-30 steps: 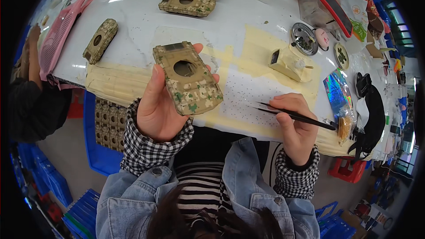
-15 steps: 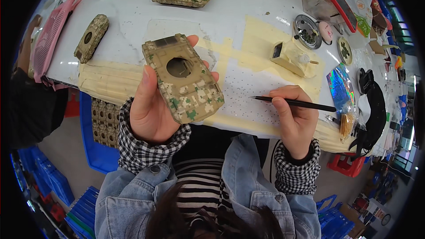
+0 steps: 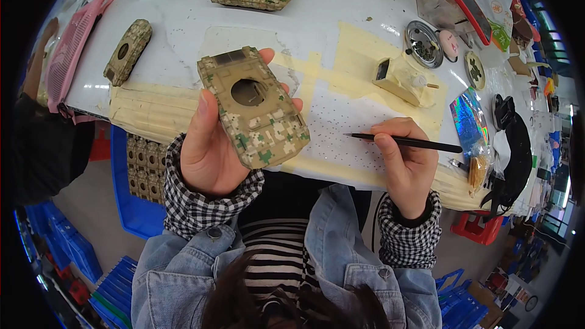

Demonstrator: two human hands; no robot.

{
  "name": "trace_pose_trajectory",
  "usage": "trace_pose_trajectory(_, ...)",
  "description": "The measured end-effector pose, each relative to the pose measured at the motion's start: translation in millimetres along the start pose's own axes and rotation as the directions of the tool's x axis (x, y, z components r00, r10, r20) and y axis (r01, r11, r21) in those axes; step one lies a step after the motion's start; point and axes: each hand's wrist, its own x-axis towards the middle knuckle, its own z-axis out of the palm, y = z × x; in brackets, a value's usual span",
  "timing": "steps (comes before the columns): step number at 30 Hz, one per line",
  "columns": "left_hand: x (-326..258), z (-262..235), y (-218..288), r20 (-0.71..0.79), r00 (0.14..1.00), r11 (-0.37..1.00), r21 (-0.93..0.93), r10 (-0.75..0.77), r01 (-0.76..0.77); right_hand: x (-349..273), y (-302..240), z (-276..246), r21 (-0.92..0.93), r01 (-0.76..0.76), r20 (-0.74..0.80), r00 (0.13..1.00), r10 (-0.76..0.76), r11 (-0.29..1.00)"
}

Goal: Applying detailed paint markings to small camouflage-patterned toy tank turrets using a detailing tool and tweezers.

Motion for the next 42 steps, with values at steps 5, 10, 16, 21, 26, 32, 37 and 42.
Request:
trace_pose_trajectory(5,0.6,10.1,-3.3,-0.135,0.990,0.996,0.080,0.041,-0.031,-0.2,1.1,0.0,-0.003,0.006,-0.005,1.000,-0.006,1.000)
trace_pose_trajectory(10,0.4,9.3,-3.6,-0.136,0.989,0.995,0.087,0.050,-0.039,-0.1,0.4,-0.4,-0.021,0.004,-0.001,1.000,-0.004,1.000)
trace_pose_trajectory(16,0.1,9.4,-3.4,-0.131,0.990,0.996,0.082,0.048,-0.037,-0.8,1.6,-1.4,-0.013,0.007,0.003,1.000,-0.007,1.000)
trace_pose_trajectory(21,0.9,9.1,-4.0,-0.130,0.990,0.997,0.065,0.057,-0.049,-1.3,-0.2,-1.4,0.039,-0.020,-0.005,1.000,0.020,0.999)
trace_pose_trajectory(26,0.3,8.6,-3.2,-0.114,0.992,0.997,0.067,0.046,-0.038,-0.6,1.3,-0.4,0.015,0.001,-0.007,1.000,-0.001,1.000)
trace_pose_trajectory(32,-0.3,9.7,-3.6,-0.131,0.991,0.998,0.054,0.037,-0.030,-1.2,2.7,0.5,0.004,0.003,-0.005,1.000,-0.003,1.000)
trace_pose_trajectory(37,1.1,0.4,1.0,0.051,0.999,1.000,0.000,-0.020,0.020,-0.6,4.0,0.1,0.004,0.009,0.003,1.000,-0.009,1.000)
trace_pose_trajectory(42,0.6,10.4,-4.9,-0.155,0.985,0.996,0.055,0.073,-0.065,-0.3,2.3,0.4,0.020,-0.002,0.008,1.000,0.002,1.000)
